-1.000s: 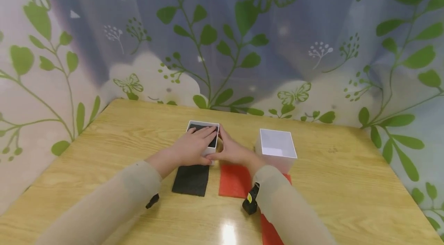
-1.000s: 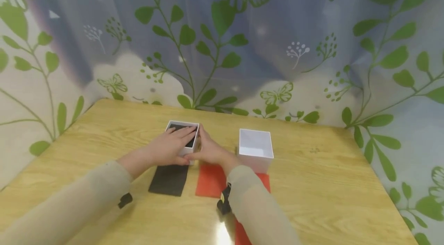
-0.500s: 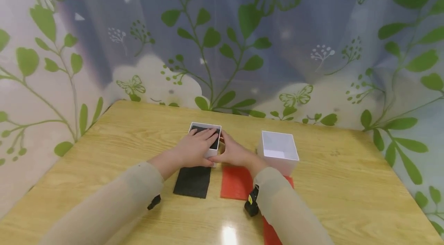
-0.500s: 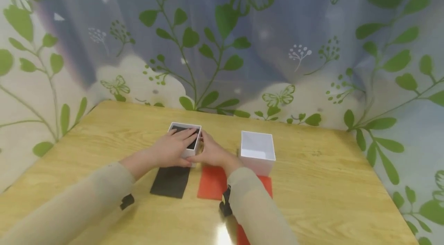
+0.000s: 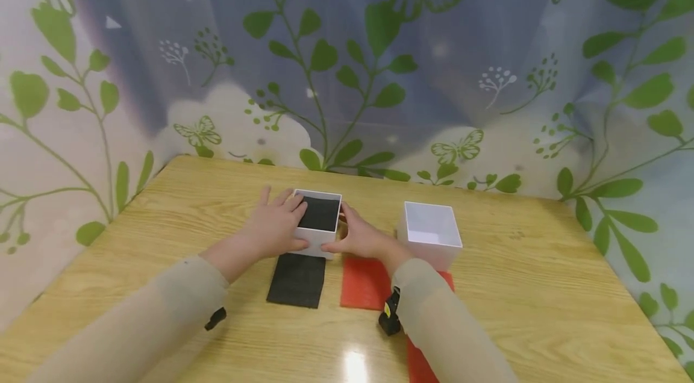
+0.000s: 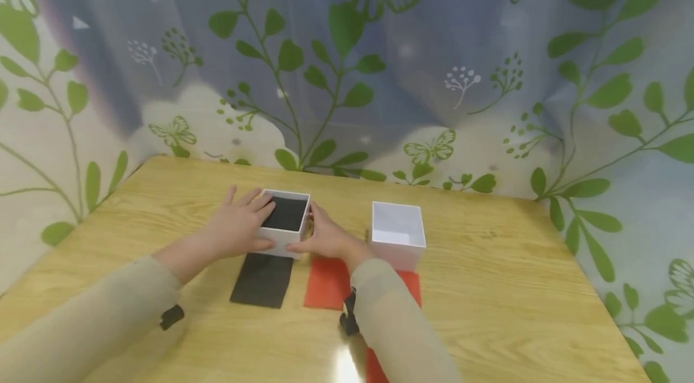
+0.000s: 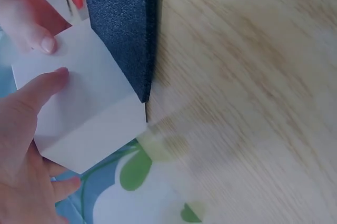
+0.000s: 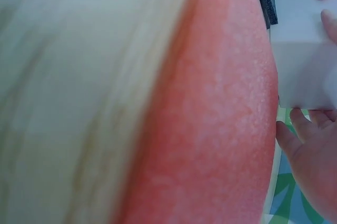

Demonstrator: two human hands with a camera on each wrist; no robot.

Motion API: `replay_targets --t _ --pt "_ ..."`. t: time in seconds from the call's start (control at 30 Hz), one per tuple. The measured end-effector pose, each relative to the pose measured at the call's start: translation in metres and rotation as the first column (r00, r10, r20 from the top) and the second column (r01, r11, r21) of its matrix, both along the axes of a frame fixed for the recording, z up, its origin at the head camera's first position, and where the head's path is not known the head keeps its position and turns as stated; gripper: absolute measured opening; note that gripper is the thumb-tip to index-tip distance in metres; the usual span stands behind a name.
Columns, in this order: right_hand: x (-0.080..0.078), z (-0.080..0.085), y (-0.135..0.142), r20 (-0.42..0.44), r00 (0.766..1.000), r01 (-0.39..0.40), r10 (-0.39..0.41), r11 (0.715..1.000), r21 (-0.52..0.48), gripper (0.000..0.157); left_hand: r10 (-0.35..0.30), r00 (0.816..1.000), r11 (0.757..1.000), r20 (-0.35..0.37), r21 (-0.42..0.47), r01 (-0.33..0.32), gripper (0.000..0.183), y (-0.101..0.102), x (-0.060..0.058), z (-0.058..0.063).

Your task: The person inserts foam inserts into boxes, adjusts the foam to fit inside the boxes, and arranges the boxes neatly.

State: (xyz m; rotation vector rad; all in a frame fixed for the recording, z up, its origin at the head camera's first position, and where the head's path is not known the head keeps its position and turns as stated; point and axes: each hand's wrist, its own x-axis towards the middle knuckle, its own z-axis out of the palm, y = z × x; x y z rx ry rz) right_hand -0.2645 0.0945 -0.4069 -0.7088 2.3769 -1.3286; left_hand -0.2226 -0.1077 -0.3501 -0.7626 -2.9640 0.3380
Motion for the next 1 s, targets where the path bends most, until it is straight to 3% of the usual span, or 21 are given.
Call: replay_targets --t 0.1,0.27,0.33,0.5,0.8,1.0 --pt "0.003 -0.003 0.002 -0.001 1.000 0.005 -0.005 1.000 0.010 0.093 -0.019 1.000 1.000 0.000 -0.009 0.019 0.077 0.001 0.001 -0.004" --pt "0.019 0.015 0.002 0.026 1.000 -0.005 0.005 1.000 -0.009 0.091 -0.038 0.999 0.999 -0.030 -0.004 0.038 0.076 0.002 0.003 -0.010" --pt "0.018 0.017 0.001 0.035 0.999 -0.008 0.009 1.000 -0.013 0.091 -0.045 0.997 0.999 -0.059 -0.002 0.045 0.074 0.000 0.003 -0.009" --pt "0.003 -0.003 0.002 0.011 1.000 0.006 -0.006 1.000 0.011 0.096 -0.067 0.986 0.998 -0.150 -0.013 0.066 0.066 -0.003 0.007 -0.007" --pt "0.003 -0.001 0.000 0.019 1.000 0.013 -0.013 1.000 0.016 0.095 -0.070 0.980 0.997 -0.186 -0.004 0.071 0.061 -0.007 0.008 -0.008" --pt "0.002 0.001 0.000 0.006 1.000 0.026 -0.027 0.999 0.037 0.096 -0.113 0.960 0.993 -0.257 0.015 0.121 0.048 -0.009 0.010 -0.005"
